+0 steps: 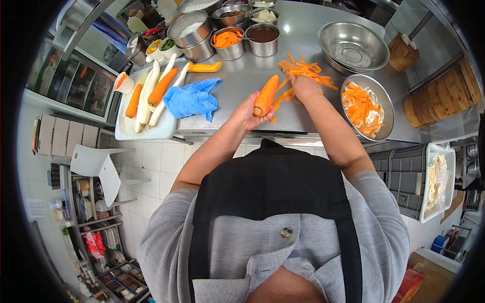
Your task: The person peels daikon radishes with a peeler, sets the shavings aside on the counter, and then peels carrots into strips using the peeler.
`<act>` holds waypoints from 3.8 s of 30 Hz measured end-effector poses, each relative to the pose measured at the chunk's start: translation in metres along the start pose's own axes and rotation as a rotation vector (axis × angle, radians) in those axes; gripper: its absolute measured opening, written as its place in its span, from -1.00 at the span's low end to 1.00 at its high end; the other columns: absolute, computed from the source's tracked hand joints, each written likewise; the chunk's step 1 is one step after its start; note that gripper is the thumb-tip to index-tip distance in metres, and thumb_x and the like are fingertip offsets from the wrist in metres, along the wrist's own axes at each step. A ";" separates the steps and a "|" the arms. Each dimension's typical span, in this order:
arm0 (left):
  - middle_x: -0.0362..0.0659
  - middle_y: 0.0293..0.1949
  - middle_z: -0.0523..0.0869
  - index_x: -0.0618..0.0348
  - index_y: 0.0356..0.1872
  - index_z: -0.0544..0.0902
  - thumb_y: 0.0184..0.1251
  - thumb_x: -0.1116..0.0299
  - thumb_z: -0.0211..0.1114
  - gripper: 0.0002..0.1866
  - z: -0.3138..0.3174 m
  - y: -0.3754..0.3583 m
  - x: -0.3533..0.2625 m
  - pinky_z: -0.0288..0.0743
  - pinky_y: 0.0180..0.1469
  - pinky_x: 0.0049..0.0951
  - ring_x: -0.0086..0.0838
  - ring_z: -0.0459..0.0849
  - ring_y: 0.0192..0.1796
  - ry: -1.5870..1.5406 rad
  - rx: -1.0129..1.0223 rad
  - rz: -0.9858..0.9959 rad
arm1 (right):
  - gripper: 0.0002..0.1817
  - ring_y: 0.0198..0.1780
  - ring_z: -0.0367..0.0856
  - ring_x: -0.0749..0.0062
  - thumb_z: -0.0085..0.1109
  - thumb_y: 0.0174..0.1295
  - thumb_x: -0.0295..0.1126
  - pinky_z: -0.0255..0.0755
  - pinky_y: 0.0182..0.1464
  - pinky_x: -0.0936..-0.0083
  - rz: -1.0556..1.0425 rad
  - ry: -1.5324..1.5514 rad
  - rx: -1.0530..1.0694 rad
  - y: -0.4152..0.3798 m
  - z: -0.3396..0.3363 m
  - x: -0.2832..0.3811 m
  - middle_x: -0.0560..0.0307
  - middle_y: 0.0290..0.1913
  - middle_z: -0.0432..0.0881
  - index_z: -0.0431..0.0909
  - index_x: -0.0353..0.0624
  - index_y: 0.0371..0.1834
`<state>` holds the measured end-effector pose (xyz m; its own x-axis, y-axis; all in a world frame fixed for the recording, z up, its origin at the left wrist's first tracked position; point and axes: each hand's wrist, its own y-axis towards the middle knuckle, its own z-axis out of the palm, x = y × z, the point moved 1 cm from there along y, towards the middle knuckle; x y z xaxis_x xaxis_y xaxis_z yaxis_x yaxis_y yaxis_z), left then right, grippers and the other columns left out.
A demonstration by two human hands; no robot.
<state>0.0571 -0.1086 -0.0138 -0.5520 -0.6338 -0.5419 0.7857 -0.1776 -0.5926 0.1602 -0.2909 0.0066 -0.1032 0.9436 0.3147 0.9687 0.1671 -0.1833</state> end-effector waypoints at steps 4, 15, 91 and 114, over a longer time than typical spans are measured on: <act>0.02 -0.16 0.61 0.22 0.12 0.43 0.49 -0.01 -0.06 -0.52 -0.003 0.008 -0.007 0.64 -0.27 -0.39 -0.27 0.64 -0.19 -0.009 0.034 -0.111 | -0.42 0.02 0.61 -0.08 -0.28 0.42 0.08 0.45 0.08 0.09 -0.115 0.116 -0.004 -0.038 0.000 0.003 -0.21 -0.05 0.65 0.60 -0.17 -0.03; 0.00 -0.19 0.63 0.22 0.02 0.51 0.47 -0.03 -0.08 -0.51 -0.004 0.018 -0.007 0.54 -0.36 -0.51 -0.33 0.60 -0.27 -0.196 0.037 -0.101 | -0.54 -0.32 0.67 -0.07 -0.10 0.39 0.02 0.53 -0.27 0.09 -0.392 0.078 -0.058 -0.111 -0.006 0.027 -0.11 -0.40 0.67 0.54 -0.17 -0.30; 0.02 -0.14 0.61 0.21 0.05 0.49 0.50 0.06 -0.15 -0.56 0.013 0.002 -0.009 0.54 -0.35 -0.46 -0.31 0.59 -0.25 -0.176 0.074 -0.114 | -0.58 -0.06 0.64 0.07 -0.20 0.41 0.02 0.51 -0.07 0.18 -0.371 0.124 0.007 -0.122 -0.019 0.028 -0.01 -0.15 0.69 0.55 0.05 0.04; -0.01 -0.06 0.64 0.17 0.09 0.51 0.47 0.00 -0.06 -0.53 0.003 -0.005 -0.017 0.54 -0.26 -0.43 -0.30 0.61 -0.19 -0.153 0.048 -0.148 | -0.57 -0.28 0.64 -0.10 -0.14 0.40 0.02 0.48 -0.25 0.09 -0.275 0.198 -0.031 -0.144 -0.009 0.042 -0.12 -0.39 0.65 0.51 -0.14 -0.18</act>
<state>0.0635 -0.0997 0.0001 -0.6162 -0.7045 -0.3522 0.7136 -0.3102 -0.6281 0.0184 -0.2774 0.0542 -0.3192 0.7900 0.5235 0.9173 0.3964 -0.0387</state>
